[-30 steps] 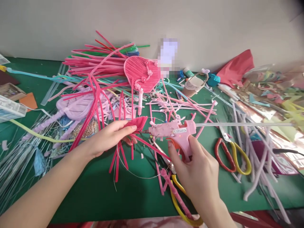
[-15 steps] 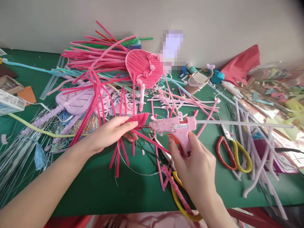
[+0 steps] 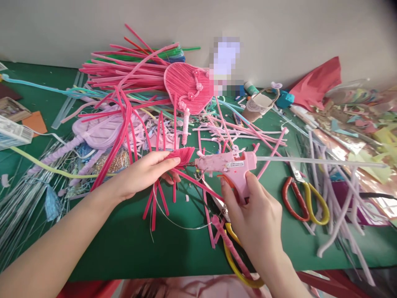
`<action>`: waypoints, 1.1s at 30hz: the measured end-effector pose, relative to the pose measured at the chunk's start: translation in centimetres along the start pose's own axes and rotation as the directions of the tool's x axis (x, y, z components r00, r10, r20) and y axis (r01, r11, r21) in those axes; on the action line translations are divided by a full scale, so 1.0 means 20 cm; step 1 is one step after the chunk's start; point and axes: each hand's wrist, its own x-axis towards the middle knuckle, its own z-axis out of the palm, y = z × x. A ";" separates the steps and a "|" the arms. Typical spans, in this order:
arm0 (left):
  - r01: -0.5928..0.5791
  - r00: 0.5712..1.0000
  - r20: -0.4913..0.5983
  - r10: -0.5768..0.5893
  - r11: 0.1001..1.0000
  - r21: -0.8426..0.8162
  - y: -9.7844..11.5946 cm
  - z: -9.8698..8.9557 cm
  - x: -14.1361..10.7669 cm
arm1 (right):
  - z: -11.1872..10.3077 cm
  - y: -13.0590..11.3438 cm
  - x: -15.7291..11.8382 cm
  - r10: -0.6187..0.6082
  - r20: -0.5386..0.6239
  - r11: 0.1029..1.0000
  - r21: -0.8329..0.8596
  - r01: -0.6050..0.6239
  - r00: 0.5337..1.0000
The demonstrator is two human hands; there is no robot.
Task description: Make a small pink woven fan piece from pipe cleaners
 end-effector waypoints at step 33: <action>0.036 0.999 0.029 -0.038 0.997 0.067 -0.01 -0.03 -0.01 | -0.17 0.16 0.15 0.412 0.173 0.911 -0.048 -0.410 0.895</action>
